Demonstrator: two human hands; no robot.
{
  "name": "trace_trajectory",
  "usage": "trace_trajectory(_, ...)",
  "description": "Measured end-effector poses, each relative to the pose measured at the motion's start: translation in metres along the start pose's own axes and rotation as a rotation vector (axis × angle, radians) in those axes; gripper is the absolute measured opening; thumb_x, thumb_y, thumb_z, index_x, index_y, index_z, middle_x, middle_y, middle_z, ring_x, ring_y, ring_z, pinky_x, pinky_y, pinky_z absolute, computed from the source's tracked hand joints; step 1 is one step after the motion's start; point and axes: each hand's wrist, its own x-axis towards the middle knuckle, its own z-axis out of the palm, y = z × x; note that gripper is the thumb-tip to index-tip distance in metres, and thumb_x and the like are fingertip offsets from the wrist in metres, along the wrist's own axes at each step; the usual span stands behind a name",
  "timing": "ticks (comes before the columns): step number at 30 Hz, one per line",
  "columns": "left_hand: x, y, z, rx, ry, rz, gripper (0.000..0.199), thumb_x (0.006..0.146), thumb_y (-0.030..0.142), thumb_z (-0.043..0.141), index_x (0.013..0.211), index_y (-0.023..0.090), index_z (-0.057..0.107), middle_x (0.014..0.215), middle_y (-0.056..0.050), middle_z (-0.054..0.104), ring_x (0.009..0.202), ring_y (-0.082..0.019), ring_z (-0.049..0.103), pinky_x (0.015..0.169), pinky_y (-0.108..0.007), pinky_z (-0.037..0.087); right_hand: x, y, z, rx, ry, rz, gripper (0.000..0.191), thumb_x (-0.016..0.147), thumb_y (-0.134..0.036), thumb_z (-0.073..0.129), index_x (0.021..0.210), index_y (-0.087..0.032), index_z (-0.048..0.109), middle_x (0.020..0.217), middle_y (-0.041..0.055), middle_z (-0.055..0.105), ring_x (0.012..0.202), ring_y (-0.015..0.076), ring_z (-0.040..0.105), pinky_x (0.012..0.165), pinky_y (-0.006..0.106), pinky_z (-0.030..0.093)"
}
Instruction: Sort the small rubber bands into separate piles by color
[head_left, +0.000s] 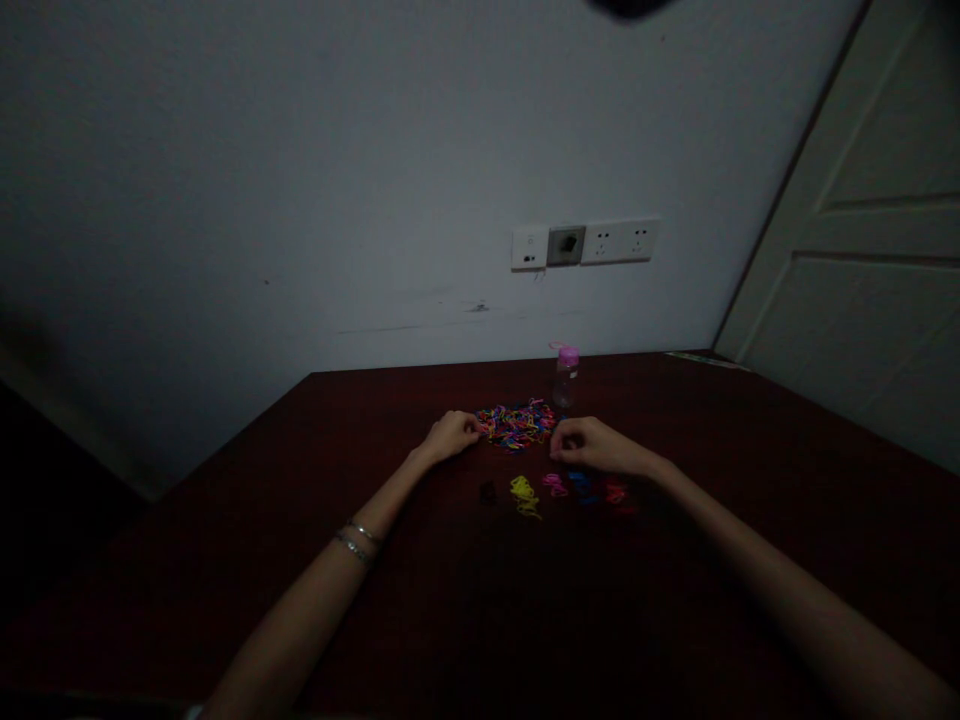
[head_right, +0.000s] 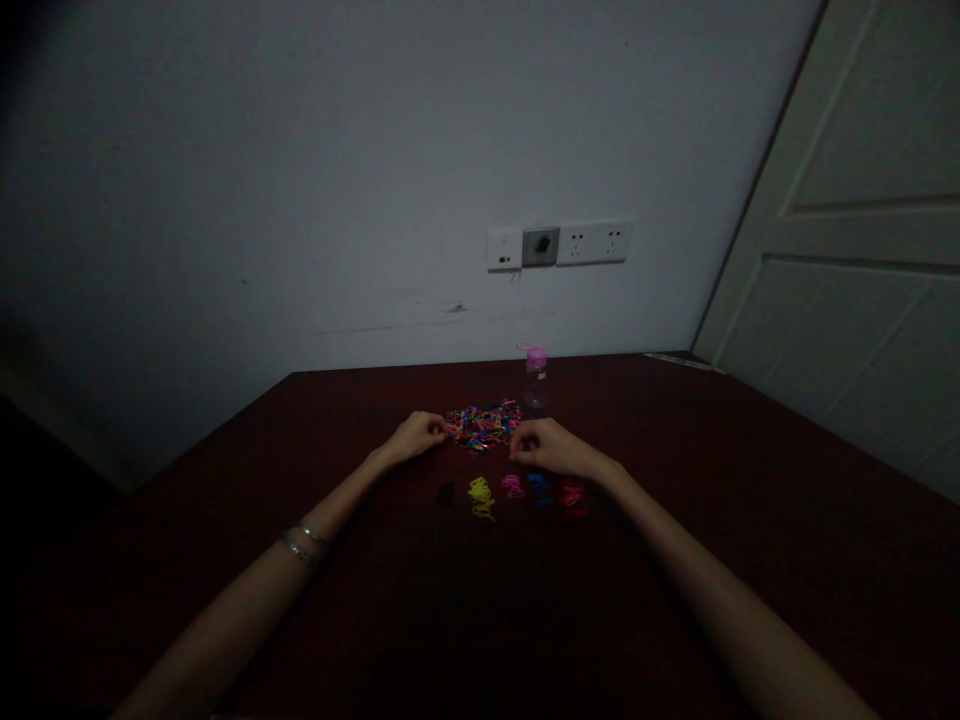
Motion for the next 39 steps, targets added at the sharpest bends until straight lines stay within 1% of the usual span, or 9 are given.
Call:
trace_trajectory(9,0.003,-0.001,-0.012,-0.050,0.099,0.033,0.017,0.067,0.025,0.054,0.074,0.017,0.067,0.063,-0.001,0.058,0.056,-0.011,0.047,0.052,-0.019,0.032,0.000,0.009,-0.005,0.007,0.035,0.021,0.016,0.068,-0.026,0.053,0.071,-0.015,0.064,0.064,0.0021,0.057,0.059,0.0123,0.046,0.054,0.024,0.035)
trace_trajectory(12,0.003,0.002,-0.018,-0.110,0.135,0.008,0.016,0.066,0.026,0.055,0.071,0.016,0.067,0.060,-0.001,0.055,0.055,-0.011,0.045,0.051,-0.019,0.031,0.000,0.013,-0.005,0.006,0.039,0.036,0.016,0.068,-0.026,0.053,0.071,-0.015,0.065,0.064,0.0022,0.057,0.058,0.0123,0.046,0.053,0.024,0.035)
trace_trajectory(15,0.002,0.007,-0.023,-0.166,0.145,-0.024,0.016,0.065,0.026,0.055,0.069,0.015,0.066,0.056,0.000,0.053,0.053,-0.010,0.044,0.051,-0.019,0.030,0.001,0.016,-0.005,0.005,0.050,0.036,0.016,0.068,-0.026,0.053,0.071,-0.015,0.065,0.065,0.0022,0.058,0.058,0.0122,0.046,0.053,0.024,0.035)
trace_trajectory(18,0.002,0.014,-0.024,-0.183,0.123,-0.003,0.017,0.066,0.024,0.054,0.070,0.013,0.066,0.054,0.000,0.052,0.051,-0.009,0.042,0.049,-0.019,0.029,0.001,0.019,-0.005,0.004,0.065,0.036,0.017,0.068,-0.027,0.053,0.071,-0.015,0.064,0.064,0.0019,0.057,0.057,0.0120,0.046,0.053,0.024,0.035)
trace_trajectory(22,0.000,0.038,-0.014,-0.207,0.046,0.073,0.017,0.067,0.023,0.053,0.073,0.012,0.065,0.054,0.001,0.051,0.051,-0.008,0.041,0.048,-0.019,0.028,0.002,0.028,-0.007,-0.002,0.097,0.035,0.018,0.070,-0.027,0.052,0.073,-0.014,0.063,0.067,0.0028,0.059,0.060,0.0129,0.049,0.055,0.025,0.037)
trace_trajectory(27,-0.012,0.084,0.013,-0.189,-0.148,0.178,0.018,0.069,0.021,0.052,0.076,0.013,0.066,0.058,0.001,0.054,0.053,-0.008,0.044,0.049,-0.018,0.030,0.002,0.043,-0.013,-0.015,0.189,0.085,0.018,0.069,-0.026,0.051,0.074,-0.014,0.063,0.071,0.0032,0.061,0.063,0.0135,0.052,0.060,0.025,0.040)
trace_trajectory(30,-0.025,0.108,0.026,-0.134,-0.222,0.220,0.018,0.068,0.022,0.053,0.078,0.015,0.066,0.062,0.001,0.057,0.055,-0.008,0.048,0.050,-0.017,0.031,0.000,0.050,-0.014,-0.025,0.225,0.115,0.019,0.069,-0.026,0.050,0.076,-0.013,0.063,0.070,0.0029,0.061,0.063,0.0135,0.052,0.059,0.025,0.040)
trace_trajectory(34,-0.040,0.130,0.035,-0.020,-0.264,0.224,0.018,0.070,0.022,0.052,0.080,0.020,0.065,0.068,0.001,0.061,0.059,-0.009,0.051,0.053,-0.018,0.032,-0.002,0.053,-0.015,-0.020,0.216,0.124,0.020,0.070,-0.027,0.051,0.077,-0.013,0.063,0.072,0.0037,0.062,0.065,0.0141,0.053,0.060,0.025,0.041)
trace_trajectory(39,-0.047,0.147,0.047,0.132,-0.255,0.273,0.018,0.072,0.024,0.050,0.083,0.023,0.064,0.071,0.000,0.063,0.062,-0.012,0.055,0.055,-0.021,0.035,-0.001,0.054,-0.015,-0.035,0.206,0.119,0.019,0.070,-0.026,0.051,0.077,-0.013,0.063,0.071,0.0035,0.061,0.064,0.0138,0.053,0.058,0.025,0.040)
